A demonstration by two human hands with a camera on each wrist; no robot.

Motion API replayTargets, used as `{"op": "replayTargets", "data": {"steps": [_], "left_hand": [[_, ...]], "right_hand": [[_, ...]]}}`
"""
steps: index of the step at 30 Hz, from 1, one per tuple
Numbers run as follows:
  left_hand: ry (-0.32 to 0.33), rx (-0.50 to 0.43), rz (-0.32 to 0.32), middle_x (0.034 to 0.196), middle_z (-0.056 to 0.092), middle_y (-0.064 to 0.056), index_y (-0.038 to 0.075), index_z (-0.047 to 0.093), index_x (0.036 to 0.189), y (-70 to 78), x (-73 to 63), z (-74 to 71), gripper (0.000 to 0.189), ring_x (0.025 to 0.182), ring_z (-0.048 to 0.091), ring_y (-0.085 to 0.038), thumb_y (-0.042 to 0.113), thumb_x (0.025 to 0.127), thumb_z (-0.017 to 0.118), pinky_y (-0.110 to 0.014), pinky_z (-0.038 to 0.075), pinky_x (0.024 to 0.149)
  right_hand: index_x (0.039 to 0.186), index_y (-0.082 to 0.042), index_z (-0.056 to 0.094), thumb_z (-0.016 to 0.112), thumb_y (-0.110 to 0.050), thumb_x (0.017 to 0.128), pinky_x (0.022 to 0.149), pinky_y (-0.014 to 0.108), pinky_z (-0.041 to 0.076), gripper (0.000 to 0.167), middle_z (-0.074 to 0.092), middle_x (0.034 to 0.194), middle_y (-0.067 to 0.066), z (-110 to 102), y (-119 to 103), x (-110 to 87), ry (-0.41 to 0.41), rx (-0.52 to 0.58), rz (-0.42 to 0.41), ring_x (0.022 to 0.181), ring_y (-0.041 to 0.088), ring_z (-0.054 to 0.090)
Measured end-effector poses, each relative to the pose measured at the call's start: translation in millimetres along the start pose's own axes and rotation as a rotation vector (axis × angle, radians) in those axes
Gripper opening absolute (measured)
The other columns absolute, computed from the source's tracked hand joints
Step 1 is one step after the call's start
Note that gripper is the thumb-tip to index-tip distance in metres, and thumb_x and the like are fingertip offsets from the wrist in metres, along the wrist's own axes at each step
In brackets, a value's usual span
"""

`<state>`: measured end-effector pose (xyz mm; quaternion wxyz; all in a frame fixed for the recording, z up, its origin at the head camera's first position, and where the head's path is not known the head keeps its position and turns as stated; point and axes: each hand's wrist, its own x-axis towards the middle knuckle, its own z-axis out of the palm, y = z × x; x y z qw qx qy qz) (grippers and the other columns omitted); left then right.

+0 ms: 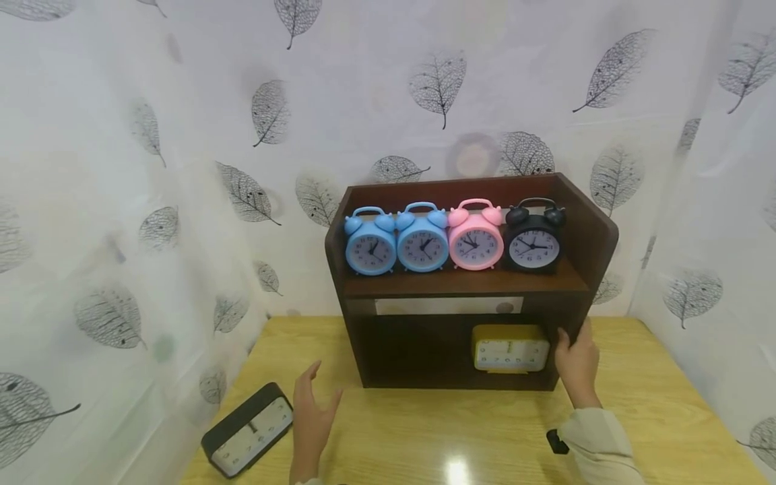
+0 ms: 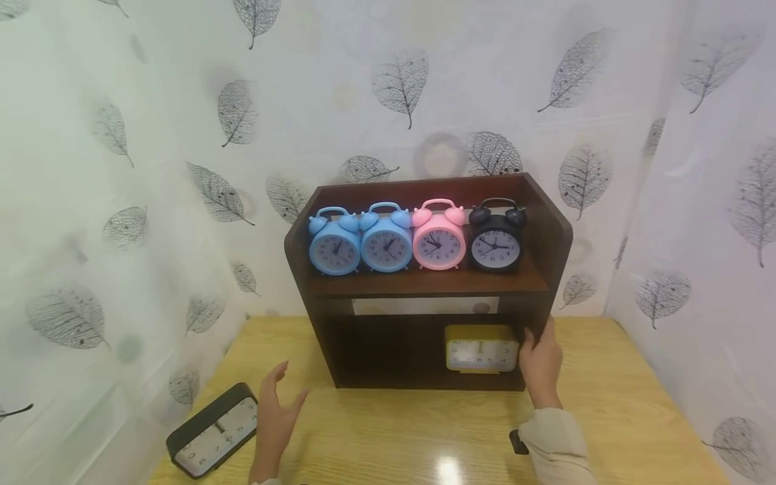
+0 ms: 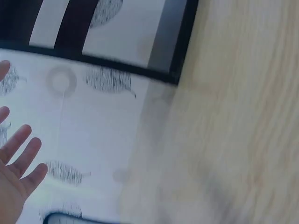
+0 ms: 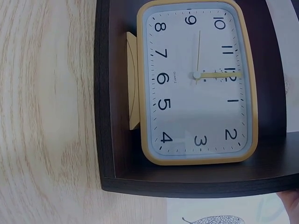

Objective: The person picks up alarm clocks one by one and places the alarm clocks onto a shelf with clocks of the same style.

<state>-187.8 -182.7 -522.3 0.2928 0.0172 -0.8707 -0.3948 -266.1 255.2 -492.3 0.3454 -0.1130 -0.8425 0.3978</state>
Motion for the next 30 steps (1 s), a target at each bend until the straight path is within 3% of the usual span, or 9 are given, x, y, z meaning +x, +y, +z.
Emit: {"op": "replayTargets", "data": {"steps": [5,19,22,24,27,30], "left_hand": [[0.082,0.004,-0.066,0.123,0.049,-0.020,0.001,0.045,0.131,-11.8,-4.6,-17.1,0.060,0.114,0.044,-0.033,0.006,0.079,0.073,-0.054,0.039,0.090],[0.267,0.117,-0.099,0.126,0.045,-0.022,0.002,0.046,0.127,-27.4,-9.1,-62.6,0.061,0.116,0.038,-0.042,0.001,0.074,0.075,-0.060,0.035,0.089],[0.342,0.169,-0.077,0.125,0.045,-0.024,0.001,0.048,0.126,-35.0,-10.7,-70.6,0.064,0.116,0.037,-0.044,0.001,0.070,0.078,-0.061,0.034,0.088],[0.411,0.194,-0.023,0.123,0.047,-0.026,-0.001,0.050,0.124,-42.6,-12.1,-75.0,0.062,0.114,0.038,-0.046,0.005,0.070,0.078,-0.062,0.032,0.090],[0.500,0.220,0.059,0.118,0.049,-0.027,-0.001,0.054,0.123,-55.2,-14.4,-78.9,0.058,0.110,0.040,-0.046,0.033,0.079,0.073,-0.057,0.030,0.096],[0.550,0.220,0.136,0.115,0.051,-0.027,-0.002,0.057,0.122,-65.7,-15.1,-80.0,0.071,0.106,0.041,-0.046,0.057,0.082,0.060,-0.053,0.027,0.101]], "right_hand": [[0.128,0.009,0.039,0.052,-0.001,0.089,0.073,0.068,0.037,0.042,0.053,0.101,0.047,-1.5,-0.5,-0.9,0.009,0.003,-0.009,0.087,0.066,0.048],[0.126,0.009,0.040,0.052,0.001,0.088,0.073,0.067,0.036,0.041,0.054,0.101,0.045,-0.4,1.0,0.9,0.019,0.005,-0.031,0.087,0.064,0.049],[0.126,0.009,0.041,0.053,0.001,0.088,0.073,0.067,0.036,0.041,0.054,0.102,0.045,0.1,1.1,1.0,0.020,0.004,-0.028,0.088,0.064,0.049],[0.126,0.009,0.041,0.053,0.001,0.088,0.073,0.067,0.037,0.041,0.054,0.102,0.045,0.5,1.6,0.8,0.021,0.001,-0.031,0.088,0.064,0.049],[0.125,0.010,0.041,0.053,0.002,0.087,0.072,0.067,0.037,0.041,0.054,0.100,0.046,0.9,3.0,0.6,0.029,-0.001,-0.044,0.086,0.065,0.049],[0.125,0.010,0.041,0.054,0.002,0.087,0.071,0.068,0.036,0.041,0.054,0.097,0.046,0.5,4.1,0.6,0.037,-0.004,-0.048,0.085,0.065,0.049]]}}
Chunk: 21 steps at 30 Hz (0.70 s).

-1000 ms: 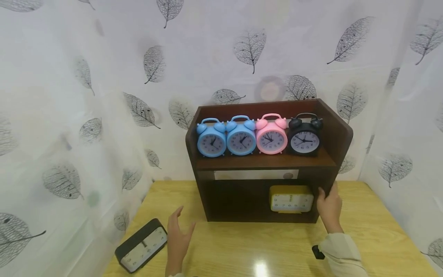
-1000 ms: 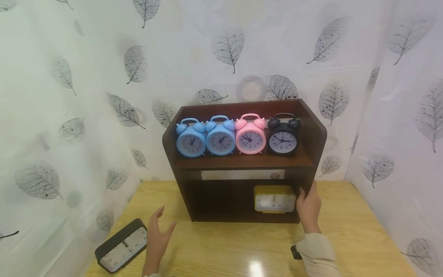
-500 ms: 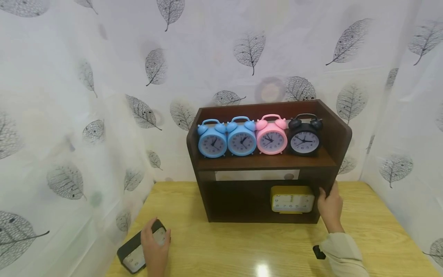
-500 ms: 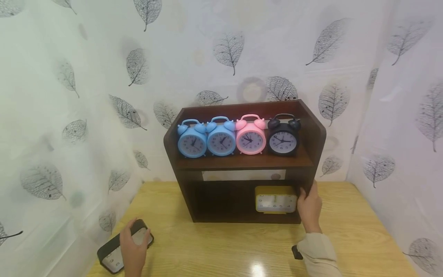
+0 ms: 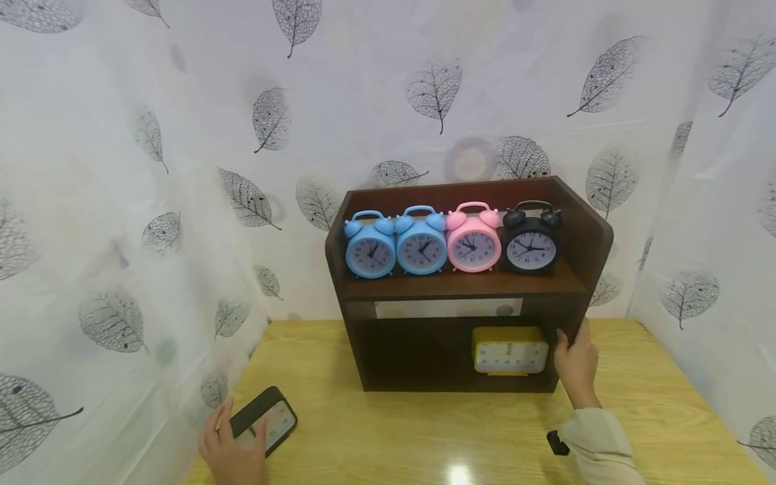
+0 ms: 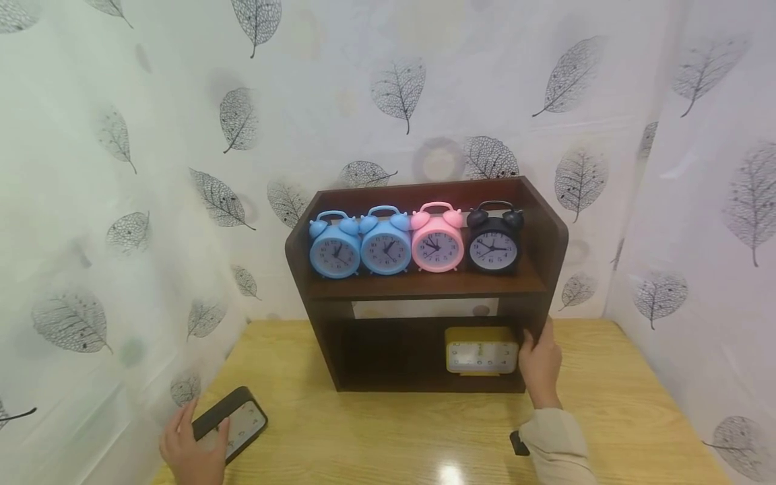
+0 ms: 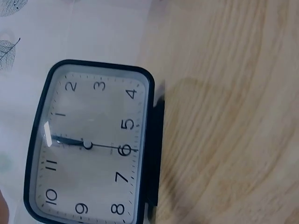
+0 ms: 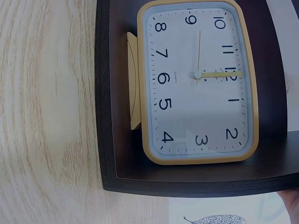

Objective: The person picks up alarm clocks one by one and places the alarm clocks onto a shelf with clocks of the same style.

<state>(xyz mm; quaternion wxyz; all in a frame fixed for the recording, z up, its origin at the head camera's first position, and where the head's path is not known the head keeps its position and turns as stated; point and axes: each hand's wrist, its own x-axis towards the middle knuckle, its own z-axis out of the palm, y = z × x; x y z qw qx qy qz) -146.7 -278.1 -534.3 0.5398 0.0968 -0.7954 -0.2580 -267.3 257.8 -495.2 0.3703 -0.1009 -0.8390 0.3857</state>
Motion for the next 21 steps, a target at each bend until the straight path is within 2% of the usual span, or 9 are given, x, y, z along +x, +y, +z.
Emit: {"op": "replayTargets", "data": {"steps": [2,5,7,9,13,21], "left_hand": [[0.016,-0.008,0.008,0.114,0.052,-0.026,-0.001,0.058,0.122,-4.0,-1.2,-0.3,0.072,0.104,0.042,-0.045,0.059,0.082,0.059,-0.050,0.028,0.099],[-0.007,0.007,-0.028,0.116,0.051,-0.026,-0.001,0.057,0.123,-6.0,-1.6,-2.6,0.061,0.104,0.042,-0.046,0.037,0.079,0.071,-0.054,0.030,0.091],[-0.054,0.030,-0.094,0.119,0.050,-0.027,-0.001,0.055,0.126,-4.2,-1.5,-5.7,0.061,0.106,0.042,-0.046,0.020,0.073,0.076,-0.057,0.031,0.088],[-0.115,0.065,-0.177,0.125,0.047,-0.026,0.000,0.052,0.129,-1.8,-1.3,-8.9,0.068,0.111,0.041,-0.046,0.010,0.068,0.078,-0.059,0.033,0.088],[-0.220,0.132,-0.313,0.135,0.042,-0.024,0.004,0.045,0.136,0.3,-2.5,-13.4,0.073,0.120,0.038,-0.045,0.010,0.071,0.079,-0.062,0.033,0.096],[-0.272,0.146,-0.395,0.137,0.040,-0.025,0.007,0.040,0.140,-4.0,-3.8,-15.6,0.074,0.122,0.038,-0.047,0.018,0.077,0.076,-0.062,0.031,0.100]], "right_hand": [[0.125,0.010,0.041,0.053,0.001,0.087,0.071,0.068,0.036,0.041,0.054,0.097,0.046,-0.1,0.1,-0.2,-0.001,0.001,0.002,0.084,0.065,0.048],[0.125,0.009,0.040,0.053,0.001,0.087,0.071,0.068,0.036,0.040,0.053,0.098,0.047,-0.5,-0.4,-0.5,-0.007,0.002,0.010,0.085,0.066,0.048],[0.125,0.010,0.041,0.053,0.001,0.088,0.072,0.068,0.036,0.040,0.054,0.098,0.046,-0.7,-0.9,-0.9,-0.011,0.003,0.014,0.086,0.065,0.048],[0.124,0.010,0.041,0.052,0.001,0.088,0.073,0.068,0.036,0.039,0.054,0.100,0.046,-0.8,-1.6,-1.3,-0.017,0.004,0.020,0.087,0.065,0.049],[0.124,0.010,0.041,0.052,0.001,0.088,0.073,0.067,0.037,0.039,0.053,0.101,0.046,-1.4,-2.4,-2.2,-0.024,0.001,0.028,0.088,0.065,0.049],[0.125,0.010,0.040,0.052,0.000,0.088,0.073,0.067,0.036,0.039,0.053,0.100,0.046,-0.4,-1.4,-0.7,-0.020,-0.002,0.018,0.087,0.065,0.048]]}}
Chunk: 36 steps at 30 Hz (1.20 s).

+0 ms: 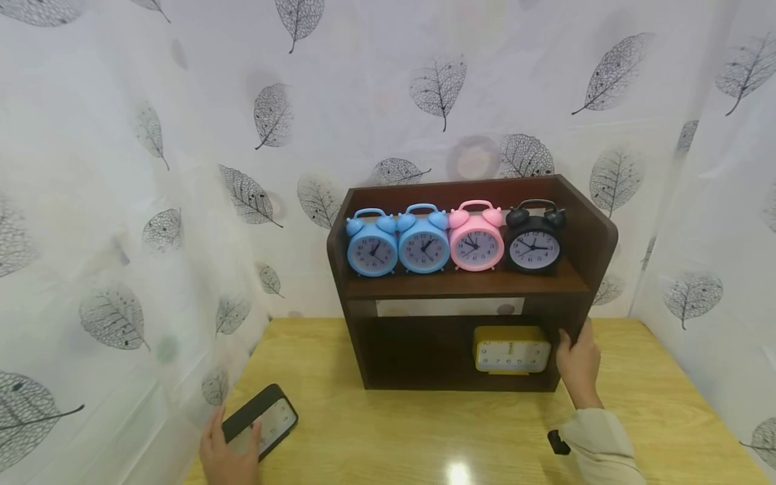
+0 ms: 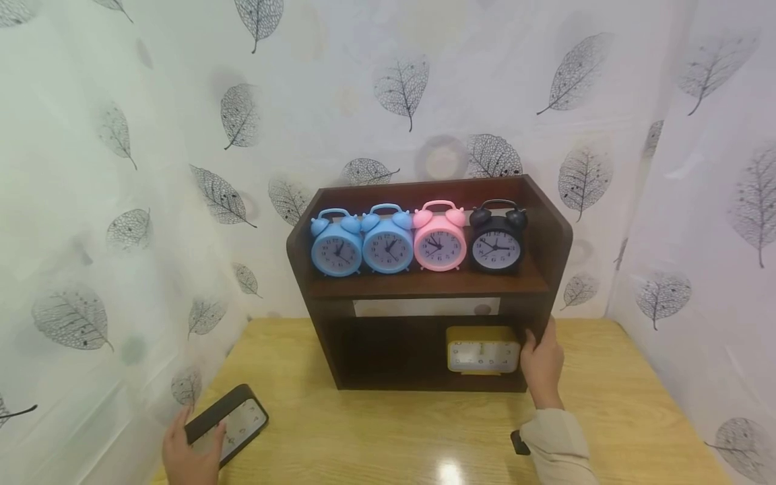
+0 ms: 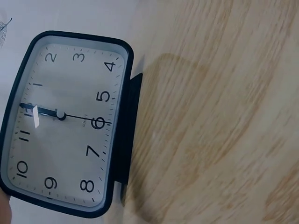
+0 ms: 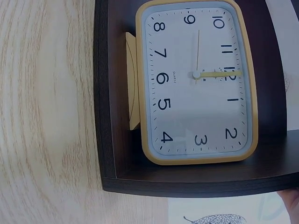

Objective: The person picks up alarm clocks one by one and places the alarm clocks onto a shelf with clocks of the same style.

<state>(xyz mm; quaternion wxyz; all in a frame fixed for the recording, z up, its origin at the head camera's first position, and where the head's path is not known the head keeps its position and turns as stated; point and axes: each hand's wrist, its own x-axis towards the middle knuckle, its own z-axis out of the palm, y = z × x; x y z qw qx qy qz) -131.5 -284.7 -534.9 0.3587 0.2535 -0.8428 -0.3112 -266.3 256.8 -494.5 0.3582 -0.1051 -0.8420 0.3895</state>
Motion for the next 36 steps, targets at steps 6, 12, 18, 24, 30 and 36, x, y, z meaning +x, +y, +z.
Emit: {"op": "replayTargets", "data": {"steps": [6,12,18,24,30,36], "left_hand": [[0.017,-0.047,-0.025,0.134,0.041,-0.027,0.011,0.039,0.141,-9.0,1.2,2.0,0.079,0.121,0.037,-0.048,0.012,0.073,0.078,-0.064,0.029,0.099],[0.096,-0.077,0.095,0.121,0.048,-0.030,-0.001,0.054,0.124,-21.7,4.6,7.4,0.065,0.112,0.041,-0.049,0.005,0.065,0.081,-0.064,0.029,0.094],[0.084,0.019,0.245,0.104,0.055,-0.028,-0.004,0.062,0.107,-27.7,13.2,7.8,0.055,0.101,0.046,-0.046,0.008,0.058,0.083,-0.059,0.031,0.092],[0.023,0.206,0.337,0.098,0.061,-0.023,0.002,0.065,0.107,-26.0,19.6,6.4,0.059,0.093,0.050,-0.044,0.024,0.056,0.085,-0.056,0.032,0.084],[0.033,0.253,0.361,0.090,0.063,-0.024,0.002,0.068,0.102,-24.3,21.8,8.9,0.060,0.086,0.053,-0.044,0.027,0.052,0.088,-0.055,0.039,0.082],[0.025,0.213,0.425,0.084,0.065,-0.025,0.002,0.070,0.098,-19.0,23.9,15.7,0.058,0.077,0.058,-0.043,0.028,0.050,0.088,-0.054,0.044,0.076]], "right_hand": [[0.126,0.009,0.040,0.053,0.000,0.088,0.075,0.067,0.037,0.040,0.053,0.102,0.046,-0.1,-1.2,-0.4,0.004,0.011,0.012,0.089,0.065,0.048],[0.125,0.010,0.041,0.052,0.000,0.089,0.075,0.067,0.037,0.039,0.053,0.101,0.046,1.7,-1.7,-0.9,-0.003,0.007,0.016,0.089,0.065,0.048],[0.126,0.010,0.041,0.053,0.000,0.088,0.074,0.067,0.036,0.040,0.053,0.102,0.046,2.6,-0.3,-1.0,0.002,0.012,0.010,0.089,0.064,0.048],[0.125,0.009,0.041,0.053,0.001,0.088,0.075,0.067,0.037,0.040,0.053,0.101,0.046,2.7,-0.6,-1.9,0.007,0.011,0.016,0.088,0.064,0.048],[0.125,0.009,0.041,0.053,0.000,0.088,0.074,0.067,0.036,0.040,0.053,0.099,0.046,3.0,-1.9,-2.1,0.003,0.008,0.017,0.087,0.065,0.048],[0.125,0.010,0.040,0.053,0.000,0.088,0.074,0.067,0.036,0.040,0.053,0.100,0.046,1.1,-2.0,-0.8,0.015,0.007,0.012,0.087,0.065,0.048]]}}
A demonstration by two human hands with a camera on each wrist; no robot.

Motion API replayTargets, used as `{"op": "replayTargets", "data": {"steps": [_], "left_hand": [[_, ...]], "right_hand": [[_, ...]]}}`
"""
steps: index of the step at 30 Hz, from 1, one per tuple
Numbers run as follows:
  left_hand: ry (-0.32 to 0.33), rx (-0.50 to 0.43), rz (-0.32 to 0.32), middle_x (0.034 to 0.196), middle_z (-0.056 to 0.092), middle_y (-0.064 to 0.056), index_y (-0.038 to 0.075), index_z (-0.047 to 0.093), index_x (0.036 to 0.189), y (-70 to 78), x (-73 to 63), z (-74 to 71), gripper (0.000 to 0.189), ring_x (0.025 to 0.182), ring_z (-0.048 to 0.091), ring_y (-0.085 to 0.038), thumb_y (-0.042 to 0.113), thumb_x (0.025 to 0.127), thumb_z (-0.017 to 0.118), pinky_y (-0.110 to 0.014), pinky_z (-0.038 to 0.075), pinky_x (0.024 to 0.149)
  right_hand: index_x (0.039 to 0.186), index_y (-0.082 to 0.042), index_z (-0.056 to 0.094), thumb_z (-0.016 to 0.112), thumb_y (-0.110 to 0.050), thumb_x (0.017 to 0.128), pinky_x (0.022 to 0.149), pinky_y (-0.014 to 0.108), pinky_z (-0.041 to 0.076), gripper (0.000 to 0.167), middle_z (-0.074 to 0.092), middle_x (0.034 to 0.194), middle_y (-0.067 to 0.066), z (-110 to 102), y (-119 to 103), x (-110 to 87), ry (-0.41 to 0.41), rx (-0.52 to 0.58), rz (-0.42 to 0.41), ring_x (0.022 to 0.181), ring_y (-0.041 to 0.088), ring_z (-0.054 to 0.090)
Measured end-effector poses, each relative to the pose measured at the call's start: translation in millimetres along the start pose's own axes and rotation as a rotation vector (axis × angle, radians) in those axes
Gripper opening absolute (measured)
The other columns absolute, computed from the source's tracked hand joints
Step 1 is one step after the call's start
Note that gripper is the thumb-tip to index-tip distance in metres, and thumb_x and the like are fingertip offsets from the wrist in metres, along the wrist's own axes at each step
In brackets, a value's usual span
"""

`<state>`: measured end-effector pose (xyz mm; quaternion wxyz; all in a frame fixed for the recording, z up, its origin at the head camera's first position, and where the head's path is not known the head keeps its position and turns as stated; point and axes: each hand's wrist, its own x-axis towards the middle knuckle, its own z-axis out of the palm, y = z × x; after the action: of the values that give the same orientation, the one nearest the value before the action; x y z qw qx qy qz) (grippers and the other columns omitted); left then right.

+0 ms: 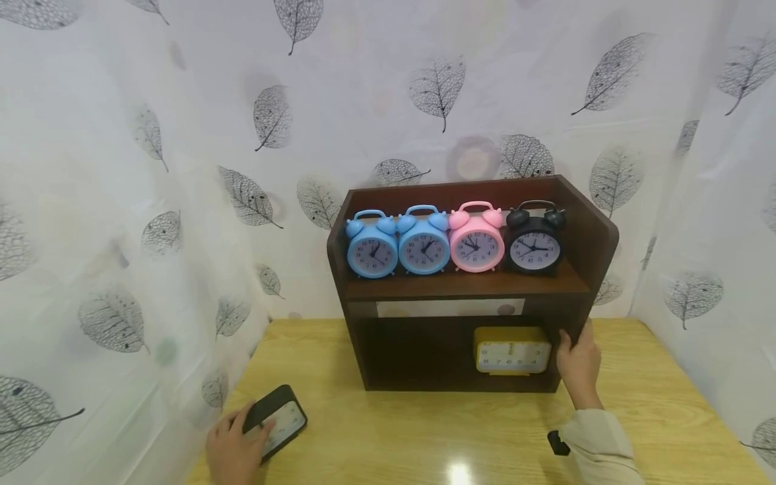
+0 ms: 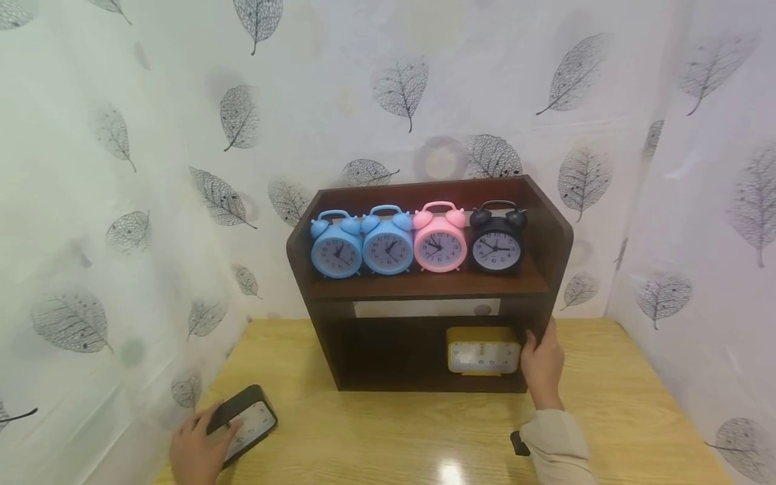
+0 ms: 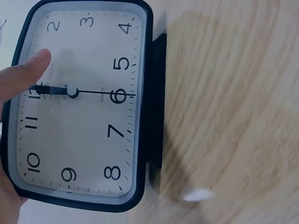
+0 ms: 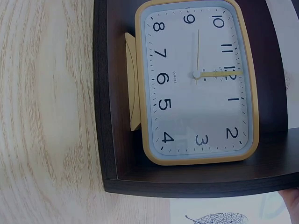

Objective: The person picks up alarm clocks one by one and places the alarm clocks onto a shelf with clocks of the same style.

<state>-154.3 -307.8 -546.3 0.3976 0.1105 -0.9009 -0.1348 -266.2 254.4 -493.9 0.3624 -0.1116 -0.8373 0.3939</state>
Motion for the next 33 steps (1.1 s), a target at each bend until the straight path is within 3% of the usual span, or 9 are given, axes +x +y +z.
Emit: {"op": "replayTargets", "data": {"steps": [6,12,14,18,20,22,25,28,33], "left_hand": [[-0.040,-0.034,-0.027,0.087,0.066,-0.023,0.006,0.070,0.103,7.1,1.0,0.4,0.059,0.080,0.058,-0.042,0.027,0.051,0.090,-0.054,0.044,0.075],[0.039,-0.144,-0.049,0.103,0.058,-0.033,-0.003,0.060,0.116,6.7,-2.3,1.7,0.081,0.090,0.054,-0.049,0.012,0.044,0.093,-0.060,0.043,0.078],[0.010,-0.200,-0.149,0.114,0.051,-0.035,-0.004,0.053,0.125,7.5,-5.1,0.0,0.087,0.099,0.050,-0.051,0.009,0.048,0.091,-0.063,0.041,0.081],[-0.135,-0.276,-0.427,0.134,0.035,-0.034,0.000,0.029,0.143,10.3,-9.1,-8.0,0.100,0.119,0.037,-0.053,0.010,0.062,0.086,-0.067,0.035,0.092],[-0.185,-0.311,-0.521,0.139,0.030,-0.033,0.004,0.018,0.148,10.6,-10.4,-11.1,0.105,0.124,0.032,-0.052,0.012,0.067,0.083,-0.066,0.031,0.097],[-0.189,-0.333,-0.558,0.140,0.031,-0.032,0.006,0.014,0.149,9.5,-11.9,-11.5,0.106,0.126,0.032,-0.051,0.012,0.068,0.082,-0.065,0.028,0.101],[-0.191,-0.338,-0.558,0.137,0.036,-0.032,0.007,0.012,0.150,5.1,-14.7,-9.7,0.107,0.124,0.034,-0.050,0.013,0.069,0.081,-0.064,0.027,0.101],[-0.249,-0.314,-0.570,0.142,0.031,-0.031,0.009,0.010,0.151,1.4,-14.8,-10.0,0.107,0.128,0.030,-0.051,0.021,0.071,0.081,-0.064,0.025,0.103],[-0.395,-0.308,-0.648,0.153,0.015,-0.028,0.009,0.005,0.151,-3.1,-12.1,-13.2,0.110,0.135,0.020,-0.052,0.037,0.073,0.078,-0.064,0.019,0.108]], "right_hand": [[0.126,0.010,0.040,0.053,0.000,0.088,0.076,0.067,0.036,0.041,0.052,0.102,0.046,-0.5,-0.4,0.9,-0.009,0.008,0.014,0.090,0.065,0.047],[0.129,0.009,0.039,0.052,-0.001,0.090,0.077,0.067,0.036,0.042,0.052,0.104,0.046,0.6,-0.7,1.1,-0.027,0.005,0.026,0.091,0.064,0.047],[0.128,0.009,0.039,0.052,-0.001,0.090,0.077,0.067,0.036,0.042,0.052,0.105,0.046,0.6,-0.6,1.0,-0.026,0.005,0.024,0.091,0.065,0.048],[0.128,0.009,0.039,0.052,-0.001,0.090,0.076,0.067,0.036,0.041,0.052,0.105,0.045,0.1,-0.7,1.1,-0.027,0.007,0.022,0.091,0.065,0.048],[0.128,0.009,0.039,0.052,-0.001,0.090,0.077,0.067,0.036,0.041,0.052,0.106,0.045,-0.1,-0.9,1.1,-0.030,0.007,0.023,0.092,0.064,0.048],[0.128,0.009,0.039,0.052,-0.001,0.090,0.077,0.067,0.036,0.041,0.052,0.106,0.045,0.0,-0.9,1.1,-0.031,0.006,0.021,0.092,0.064,0.048],[0.129,0.010,0.039,0.051,-0.002,0.091,0.076,0.067,0.036,0.042,0.052,0.105,0.046,-0.5,-1.2,1.2,-0.039,0.001,0.022,0.091,0.065,0.047],[0.129,0.010,0.039,0.051,-0.002,0.091,0.075,0.068,0.036,0.042,0.052,0.104,0.047,-1.1,-1.2,1.4,-0.038,0.001,0.021,0.090,0.065,0.047],[0.128,0.010,0.039,0.052,-0.001,0.090,0.075,0.068,0.036,0.041,0.052,0.104,0.047,-1.3,-1.1,1.8,-0.034,0.009,0.017,0.090,0.065,0.048]]}}
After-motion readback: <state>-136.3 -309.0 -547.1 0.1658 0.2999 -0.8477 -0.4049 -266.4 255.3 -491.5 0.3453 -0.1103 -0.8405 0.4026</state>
